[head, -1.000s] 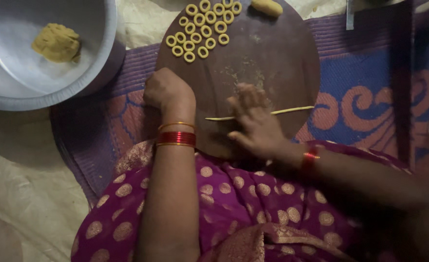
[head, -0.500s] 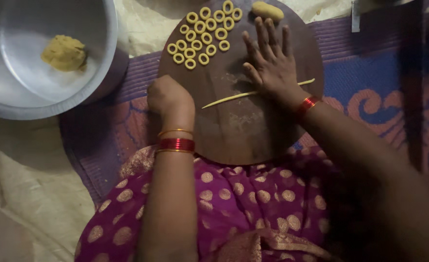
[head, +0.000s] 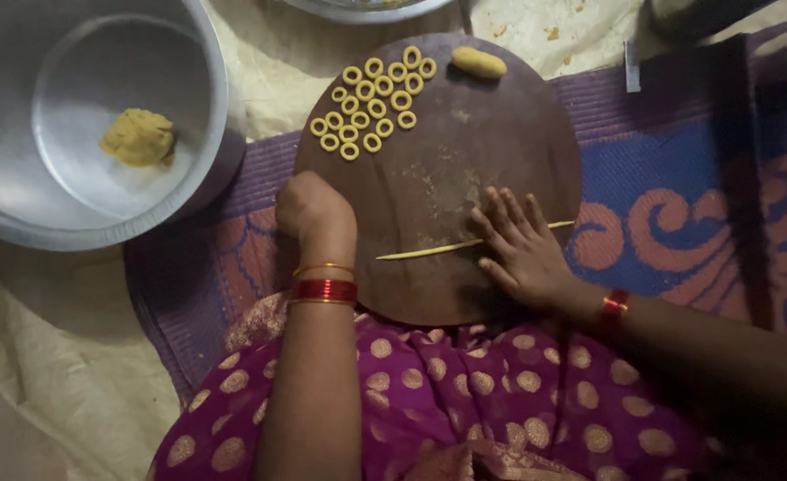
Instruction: The person rolls small pieces of yellow dough into thin ropes on a wooden board, then joins the ends to form rings. The finished rings are placed on the board and later transferred into a metal bowl.
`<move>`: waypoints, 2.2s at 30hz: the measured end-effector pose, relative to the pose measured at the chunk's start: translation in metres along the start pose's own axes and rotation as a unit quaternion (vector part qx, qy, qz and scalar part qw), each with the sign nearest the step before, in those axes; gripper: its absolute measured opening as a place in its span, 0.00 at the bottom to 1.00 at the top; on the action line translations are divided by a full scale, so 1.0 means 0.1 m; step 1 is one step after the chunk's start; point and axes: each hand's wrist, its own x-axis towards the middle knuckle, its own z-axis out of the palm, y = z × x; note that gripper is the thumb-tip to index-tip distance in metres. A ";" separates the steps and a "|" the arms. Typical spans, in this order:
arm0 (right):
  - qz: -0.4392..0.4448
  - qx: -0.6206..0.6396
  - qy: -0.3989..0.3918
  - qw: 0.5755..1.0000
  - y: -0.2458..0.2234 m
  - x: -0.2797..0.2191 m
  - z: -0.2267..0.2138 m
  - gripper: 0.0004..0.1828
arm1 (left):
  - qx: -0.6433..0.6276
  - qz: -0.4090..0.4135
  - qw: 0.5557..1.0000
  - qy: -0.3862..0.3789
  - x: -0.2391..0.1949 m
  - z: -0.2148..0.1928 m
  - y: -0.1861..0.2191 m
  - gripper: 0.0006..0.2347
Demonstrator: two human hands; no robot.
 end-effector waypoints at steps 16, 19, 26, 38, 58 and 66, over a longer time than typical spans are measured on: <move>-0.040 -0.032 0.063 0.997 0.21 0.36 -0.04 0.43 | 0.019 0.003 1.000 -0.005 -0.07 -0.10 0.04 0.08; -0.015 -0.021 0.019 0.999 0.22 -0.10 -0.05 0.42 | 0.019 0.021 1.000 0.009 -0.09 -0.09 0.05 0.08; 0.068 -0.069 0.006 0.995 0.44 0.28 -0.16 0.37 | 0.021 0.019 0.999 0.016 -0.02 -0.04 0.00 0.09; 0.005 -0.093 0.071 0.993 0.66 0.62 -0.16 0.40 | 0.003 -0.001 0.999 0.032 -0.10 -0.12 0.01 0.08; 0.400 0.552 0.272 0.679 1.77 0.32 0.55 0.13 | -0.391 -0.046 0.919 -0.006 0.22 0.37 -0.38 0.11; 0.500 0.566 0.149 0.638 2.16 -0.22 0.62 0.13 | -0.389 -0.011 0.919 -0.057 0.22 0.53 -0.39 0.14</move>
